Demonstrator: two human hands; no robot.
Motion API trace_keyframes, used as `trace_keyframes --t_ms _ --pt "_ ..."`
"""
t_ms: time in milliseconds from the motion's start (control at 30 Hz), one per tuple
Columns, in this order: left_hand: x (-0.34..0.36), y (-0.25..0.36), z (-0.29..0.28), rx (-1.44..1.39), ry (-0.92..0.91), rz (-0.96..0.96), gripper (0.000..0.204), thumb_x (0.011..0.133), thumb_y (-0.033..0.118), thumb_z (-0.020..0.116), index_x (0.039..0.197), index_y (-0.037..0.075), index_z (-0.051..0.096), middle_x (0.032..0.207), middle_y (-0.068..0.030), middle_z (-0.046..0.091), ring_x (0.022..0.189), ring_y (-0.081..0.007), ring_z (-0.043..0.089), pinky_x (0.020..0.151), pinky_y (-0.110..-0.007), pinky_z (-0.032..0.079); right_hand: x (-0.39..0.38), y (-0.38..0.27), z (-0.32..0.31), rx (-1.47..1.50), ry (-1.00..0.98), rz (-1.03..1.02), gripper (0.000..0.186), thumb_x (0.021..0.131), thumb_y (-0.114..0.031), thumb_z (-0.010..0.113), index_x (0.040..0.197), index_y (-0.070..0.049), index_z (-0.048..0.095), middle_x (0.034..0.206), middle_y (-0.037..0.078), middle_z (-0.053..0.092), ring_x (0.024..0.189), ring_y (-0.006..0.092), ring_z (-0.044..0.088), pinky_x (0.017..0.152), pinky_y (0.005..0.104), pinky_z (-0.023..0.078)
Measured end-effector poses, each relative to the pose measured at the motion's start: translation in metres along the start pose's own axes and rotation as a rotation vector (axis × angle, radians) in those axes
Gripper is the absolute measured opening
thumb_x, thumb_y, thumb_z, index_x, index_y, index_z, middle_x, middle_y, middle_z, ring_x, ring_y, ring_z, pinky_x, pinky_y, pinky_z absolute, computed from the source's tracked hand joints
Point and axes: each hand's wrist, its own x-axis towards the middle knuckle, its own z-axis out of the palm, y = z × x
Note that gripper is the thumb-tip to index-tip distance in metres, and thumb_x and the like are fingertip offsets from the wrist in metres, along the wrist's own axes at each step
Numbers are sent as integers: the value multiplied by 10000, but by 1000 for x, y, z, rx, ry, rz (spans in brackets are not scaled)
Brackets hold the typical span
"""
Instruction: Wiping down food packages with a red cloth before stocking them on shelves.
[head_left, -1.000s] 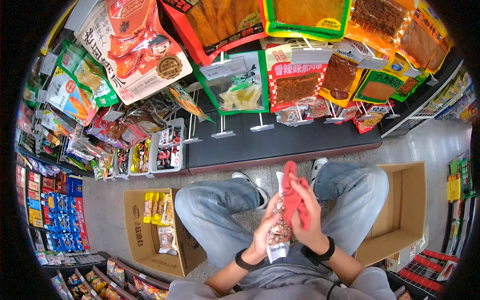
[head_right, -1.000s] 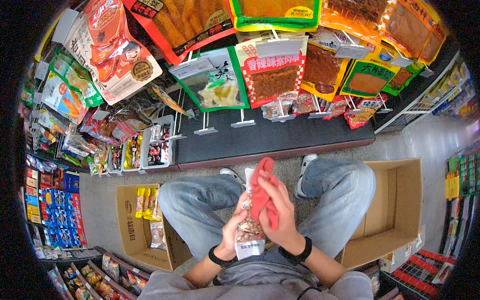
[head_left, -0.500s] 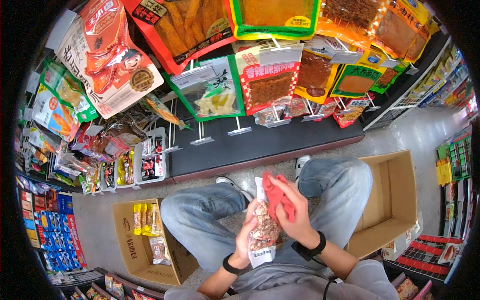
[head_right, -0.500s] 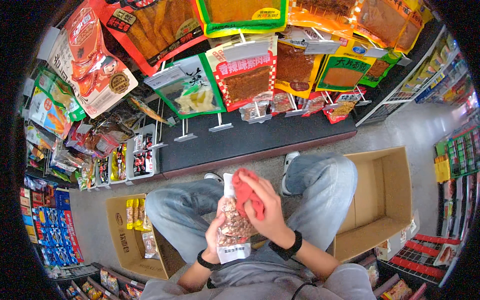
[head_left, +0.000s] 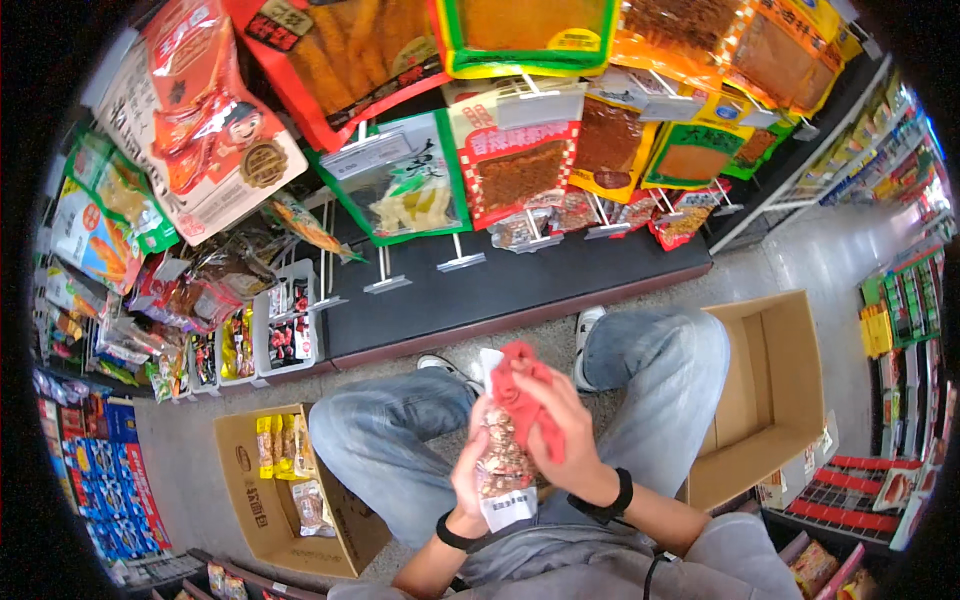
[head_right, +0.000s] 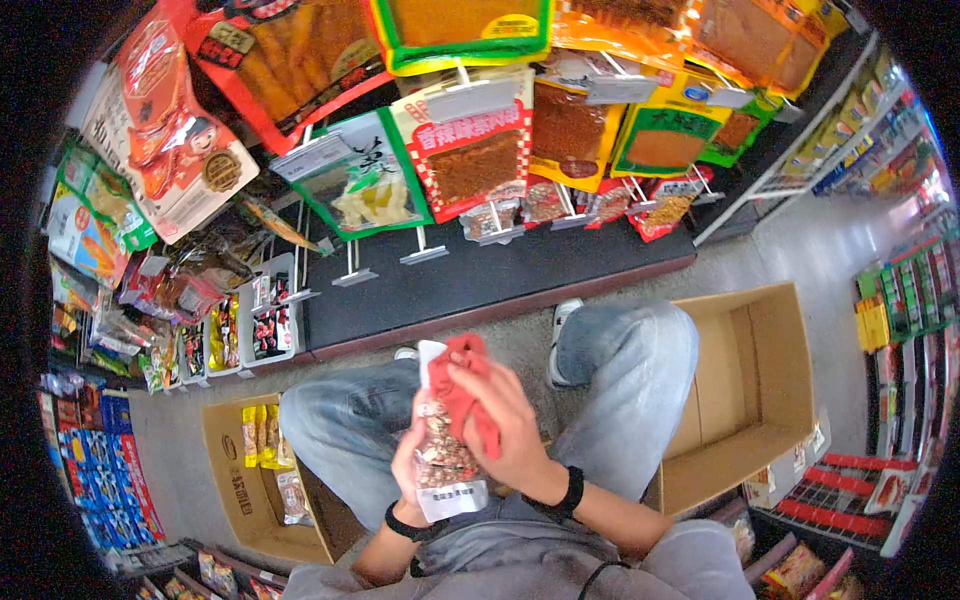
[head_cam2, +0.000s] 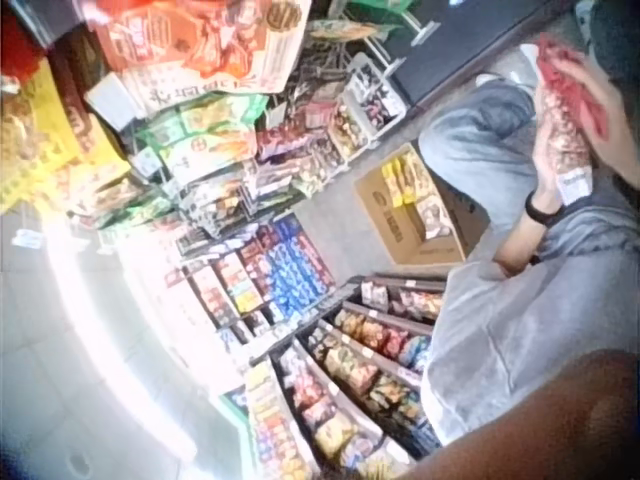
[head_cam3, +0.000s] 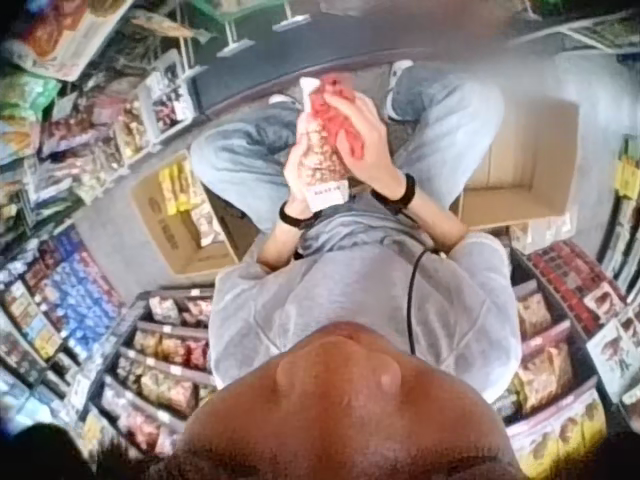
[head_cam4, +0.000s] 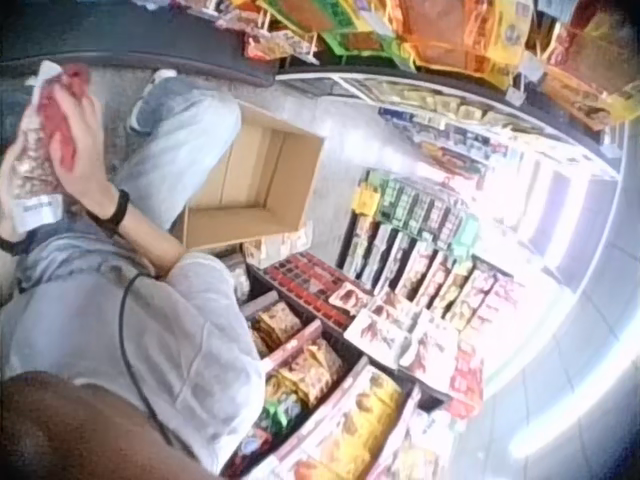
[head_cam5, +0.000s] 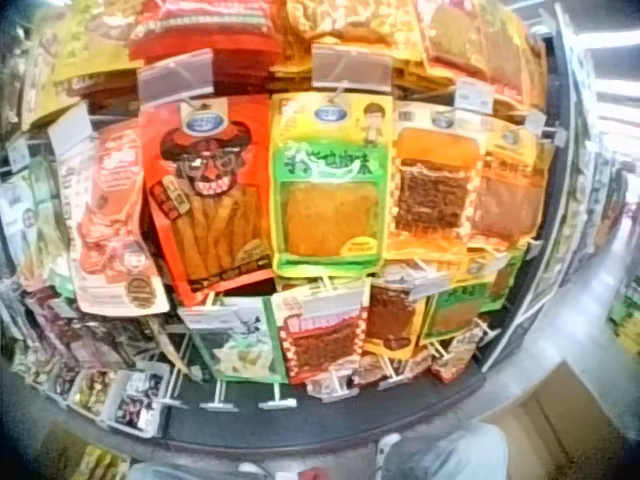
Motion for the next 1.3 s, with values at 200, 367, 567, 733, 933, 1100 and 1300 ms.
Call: trace_keyframes --t_ms 200,367,567,733,933,1100,1300 --pt "17 27 -9 -254 79 -38 628 940 422 435 1421 28 348 1386 -181 454 1230 -349 486 1047 -467 393 -63 -37 16 4 -202 -240 529 762 -162 657 1286 -124 593 1314 99 547 1147 295 511 970 439 412" --pt "23 32 11 355 49 507 608 922 318 489 1435 52 303 1380 -174 429 1231 -337 477 1008 -479 422 -39 -36 -32 356 -39 75 404 777 -69 688 1162 -34 571 1135 134 572 973 278 591 897 390 451" --pt "11 11 74 1450 -564 902 794 734 204 700 1418 98 310 1252 -208 580 1247 -408 476 1024 -533 305 -40 -53 -73 1249 -14 494 780 765 -72 794 1415 -45 363 1253 91 544 1113 122 527 916 295 463" --pt "0 14 115 1143 -842 507 958 669 222 736 1456 99 204 1256 -287 566 1339 -464 371 1100 -563 136 -54 -50 -122 988 128 857 546 839 -205 717 1294 -13 484 991 50 669 487 51 539 372 186 412" --pt "60 53 116 901 -739 336 609 796 347 689 1268 45 452 1220 -190 558 1211 -425 502 1041 -512 372 -64 24 -207 607 1209 604 411 847 -262 701 1139 12 607 781 51 677 411 59 514 353 199 406" --pt "164 26 81 1094 -349 -196 392 906 214 507 1239 7 501 1233 -158 591 1170 -261 565 1000 -361 407 -139 168 -331 -116 558 871 367 812 -322 748 982 -9 661 784 44 678 684 144 643 637 299 500" --pt "263 -19 -62 1035 -96 -568 398 941 257 514 1281 53 492 1260 -134 575 1140 -230 571 975 -362 445 -168 322 -315 -603 -32 1291 332 758 -287 768 983 -53 699 849 86 709 762 127 646 732 304 508"
